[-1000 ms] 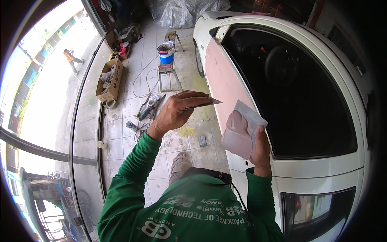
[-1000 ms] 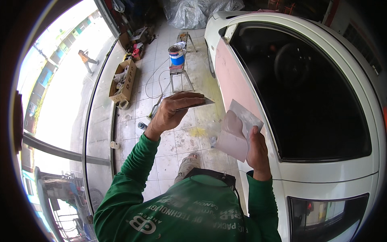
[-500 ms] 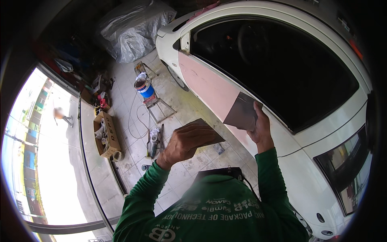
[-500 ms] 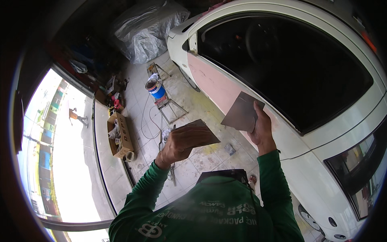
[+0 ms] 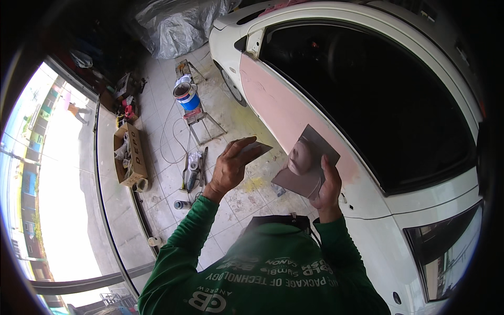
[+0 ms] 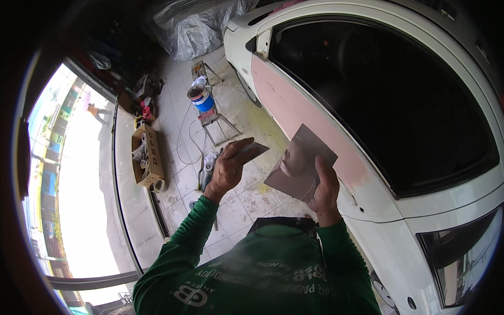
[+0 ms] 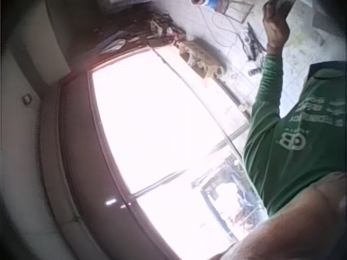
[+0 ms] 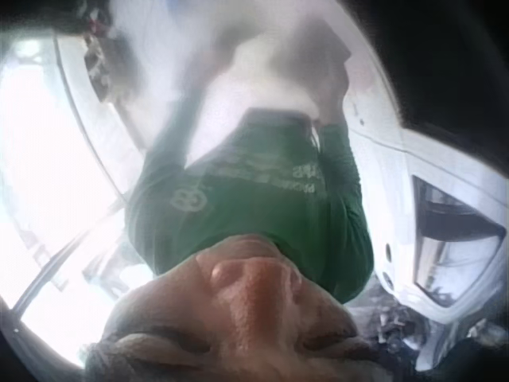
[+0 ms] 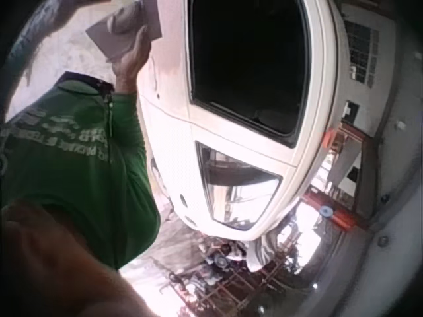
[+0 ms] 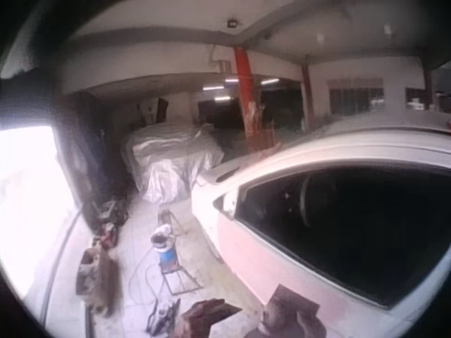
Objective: The person sands the surface of a white car door using a sanding block and sandpaper. They move the sanding block in circular and back-and-forth motions across the door panel, focusing on smoothing the surface.
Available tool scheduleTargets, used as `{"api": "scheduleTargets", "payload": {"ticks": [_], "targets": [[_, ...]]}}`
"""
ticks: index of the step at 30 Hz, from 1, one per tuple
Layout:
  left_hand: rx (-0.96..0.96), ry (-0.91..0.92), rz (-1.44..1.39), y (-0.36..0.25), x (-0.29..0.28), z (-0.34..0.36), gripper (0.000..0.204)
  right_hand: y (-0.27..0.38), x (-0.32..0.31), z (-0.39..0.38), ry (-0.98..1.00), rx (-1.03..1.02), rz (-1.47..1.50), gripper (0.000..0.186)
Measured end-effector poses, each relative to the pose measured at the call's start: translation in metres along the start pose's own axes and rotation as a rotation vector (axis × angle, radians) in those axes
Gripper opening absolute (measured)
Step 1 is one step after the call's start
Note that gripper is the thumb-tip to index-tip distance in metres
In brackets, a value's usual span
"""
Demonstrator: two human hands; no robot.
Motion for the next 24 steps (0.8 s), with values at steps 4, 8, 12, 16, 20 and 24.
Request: {"api": "scheduleTargets", "payload": {"ticks": [4,8,12,16,20,24], "targets": [[0.096,-0.242,0.022,-0.047,-0.003,0.026,0.044,0.016,0.019,0.02,0.062,-0.601,-0.752,0.058],[0.127,-0.154,-0.136,-0.062,0.038,0.005,0.033,-0.022,-0.005,0.075,0.048,-0.07,-0.316,0.049],[-0.896,-0.195,-1.183,0.052,0.131,-0.091,0.034,-0.036,-0.019,0.121,-0.154,0.43,0.529,0.066],[-1.115,-0.705,-1.754,0.166,0.165,-0.111,0.028,-0.057,-0.015,0.147,-0.149,0.525,0.666,0.066],[-1.089,-0.615,-1.533,0.3,0.181,-0.086,0.028,-0.081,0.019,0.17,-0.048,0.557,0.783,0.062],[-1.04,-0.448,-1.096,0.446,0.203,-0.019,0.036,-0.108,0.047,0.21,-0.168,0.536,0.592,0.066]]}}
Point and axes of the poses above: each hand's wrist, its own z-axis towards the middle knuckle, its own x-axis out of the palm, y = z × x, the point moved 8 cm from there along z, towards the middle knuckle
